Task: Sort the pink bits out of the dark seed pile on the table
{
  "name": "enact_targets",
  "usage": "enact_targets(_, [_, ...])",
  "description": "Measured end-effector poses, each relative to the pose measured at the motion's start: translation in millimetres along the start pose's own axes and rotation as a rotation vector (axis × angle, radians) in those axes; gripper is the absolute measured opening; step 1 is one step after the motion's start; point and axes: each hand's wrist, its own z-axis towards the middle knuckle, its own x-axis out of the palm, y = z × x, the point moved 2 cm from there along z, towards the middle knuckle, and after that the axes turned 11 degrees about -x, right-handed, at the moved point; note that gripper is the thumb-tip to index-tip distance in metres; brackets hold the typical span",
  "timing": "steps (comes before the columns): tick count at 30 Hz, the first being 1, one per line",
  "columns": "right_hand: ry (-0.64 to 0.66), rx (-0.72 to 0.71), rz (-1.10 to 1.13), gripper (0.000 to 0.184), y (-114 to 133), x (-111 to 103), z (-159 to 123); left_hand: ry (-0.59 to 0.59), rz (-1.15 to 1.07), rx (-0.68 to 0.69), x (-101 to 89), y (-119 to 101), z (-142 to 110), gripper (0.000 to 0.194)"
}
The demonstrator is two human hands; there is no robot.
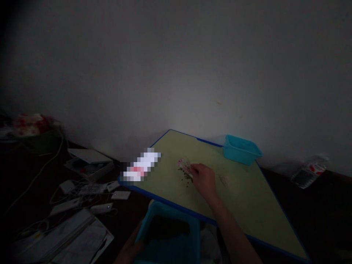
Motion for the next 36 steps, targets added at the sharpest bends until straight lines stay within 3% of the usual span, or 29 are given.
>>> enact_targets(8, [0.086, -0.008, 0.038, 0.021, -38.7, 6.8, 64.7, 0.042, -0.022, -0.037, 5.3, -13.1, 2.7, 0.065])
enact_targets(12, [0.129, -0.055, 0.073, 0.021, -44.4, 12.5, 83.7, 0.031, -0.007, -0.026, 4.6, -21.5, 3.0, 0.06])
enact_targets(15, [0.172, -0.115, 0.118, 0.02, -42.8, 19.4, 91.1, 0.036, -0.037, -0.028, -0.6, -15.5, 8.4, 0.059])
enact_targets(19, [0.215, -0.194, 0.179, 0.02, -37.8, 27.9, 89.7, 0.11, -0.143, -0.073, -11.3, 6.2, 23.6, 0.059])
enact_targets(24, [0.277, -0.271, 0.221, 0.02, -39.3, 29.8, 78.2, 0.023, -0.212, -0.113, -18.8, 24.9, 35.7, 0.071])
enact_targets(30, [0.298, -0.305, 0.244, 0.02, -49.1, 22.2, 62.0, 0.047, -0.224, -0.118, -9.7, 16.0, 30.2, 0.074])
enact_targets(36, [0.253, -0.292, 0.25, 0.025, -54.4, 13.8, 50.0, -0.025, -0.214, -0.146, -5.5, 4.0, 22.2, 0.067])
